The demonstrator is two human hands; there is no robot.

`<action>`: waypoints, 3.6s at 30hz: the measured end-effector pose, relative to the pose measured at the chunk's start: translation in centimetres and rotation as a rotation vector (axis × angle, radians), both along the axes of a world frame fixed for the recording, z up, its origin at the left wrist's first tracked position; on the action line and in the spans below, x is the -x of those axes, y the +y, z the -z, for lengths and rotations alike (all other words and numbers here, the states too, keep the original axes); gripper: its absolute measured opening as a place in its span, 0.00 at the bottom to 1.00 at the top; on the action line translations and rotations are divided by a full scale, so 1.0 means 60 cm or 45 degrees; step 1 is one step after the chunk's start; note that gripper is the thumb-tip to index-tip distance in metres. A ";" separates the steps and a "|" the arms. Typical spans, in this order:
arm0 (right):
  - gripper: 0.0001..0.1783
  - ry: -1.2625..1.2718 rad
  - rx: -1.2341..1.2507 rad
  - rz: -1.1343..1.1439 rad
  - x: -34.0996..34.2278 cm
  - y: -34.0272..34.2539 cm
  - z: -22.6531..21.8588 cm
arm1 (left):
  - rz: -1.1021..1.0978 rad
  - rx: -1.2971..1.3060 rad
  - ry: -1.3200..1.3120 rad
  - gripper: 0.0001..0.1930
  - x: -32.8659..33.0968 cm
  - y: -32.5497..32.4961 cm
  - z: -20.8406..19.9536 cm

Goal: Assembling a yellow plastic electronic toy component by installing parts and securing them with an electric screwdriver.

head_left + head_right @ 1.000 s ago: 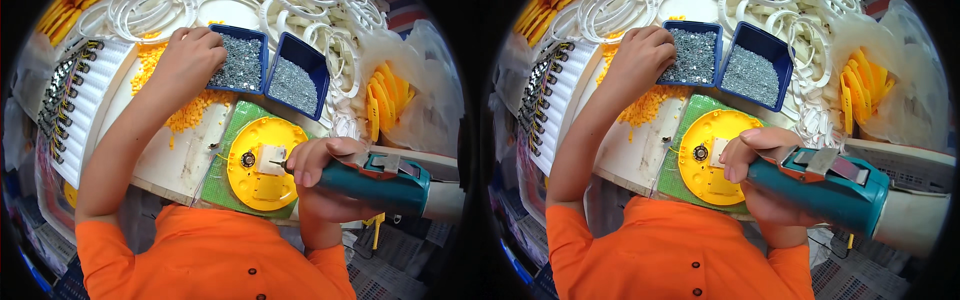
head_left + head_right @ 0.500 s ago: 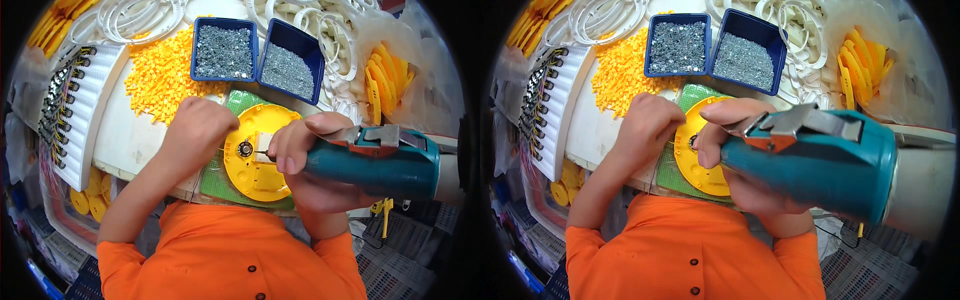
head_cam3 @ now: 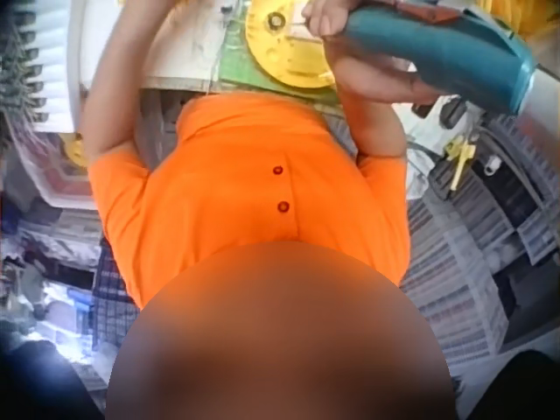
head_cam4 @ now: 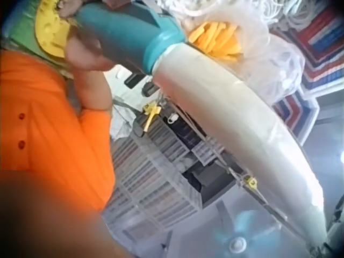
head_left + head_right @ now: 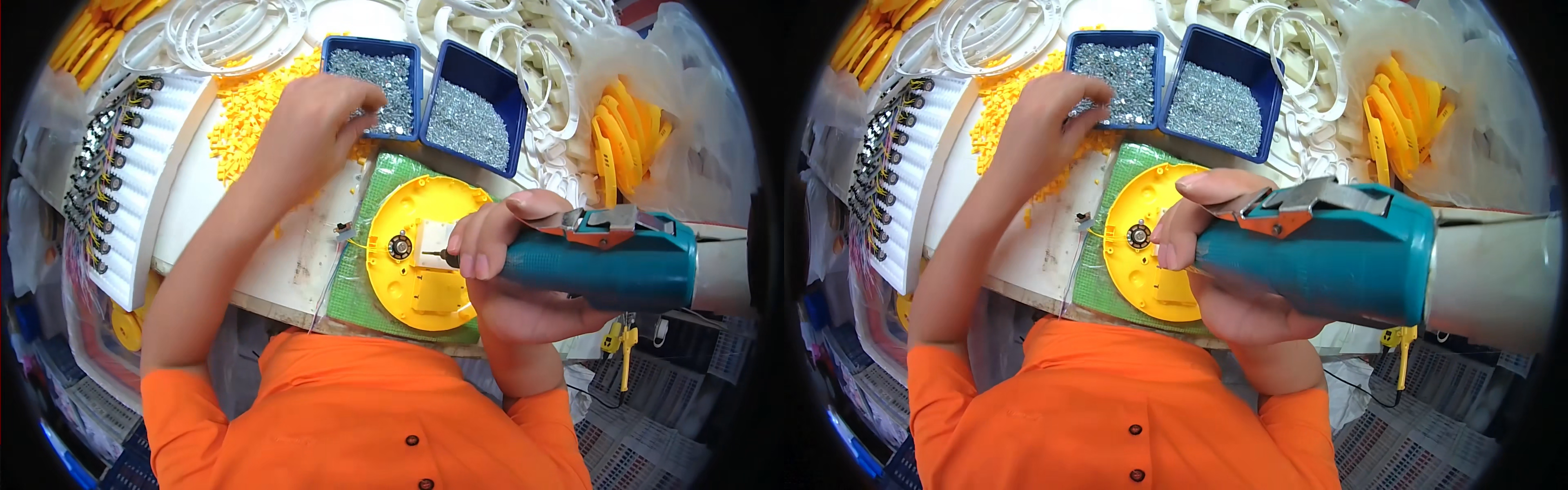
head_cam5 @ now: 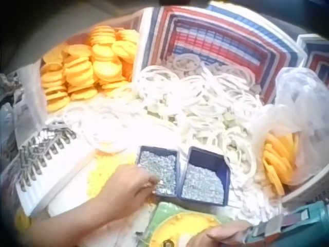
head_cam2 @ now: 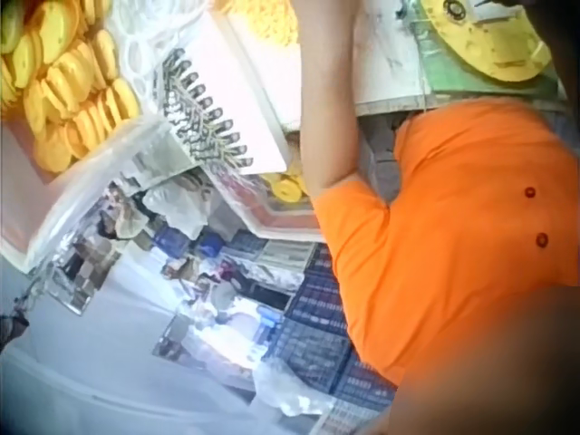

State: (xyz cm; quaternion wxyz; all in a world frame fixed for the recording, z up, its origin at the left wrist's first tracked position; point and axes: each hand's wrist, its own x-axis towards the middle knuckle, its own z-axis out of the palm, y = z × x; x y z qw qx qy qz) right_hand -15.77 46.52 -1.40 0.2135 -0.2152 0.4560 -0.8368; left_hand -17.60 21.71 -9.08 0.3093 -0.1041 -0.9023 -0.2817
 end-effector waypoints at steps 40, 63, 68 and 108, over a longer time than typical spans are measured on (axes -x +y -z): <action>0.50 0.218 0.035 -0.183 0.000 0.006 0.037 | 0.448 0.192 -0.456 0.37 -0.174 0.076 0.009; 0.38 0.398 -0.019 -0.245 -0.002 0.003 0.058 | 0.461 0.122 -0.432 0.37 -0.166 0.081 0.020; 0.16 0.390 -0.091 -0.184 -0.010 -0.006 0.051 | 0.470 0.117 -0.424 0.37 -0.162 0.082 0.020; 0.20 0.598 -0.393 0.723 -0.072 0.142 0.065 | -0.131 -0.377 -0.889 0.18 -0.274 0.065 -0.066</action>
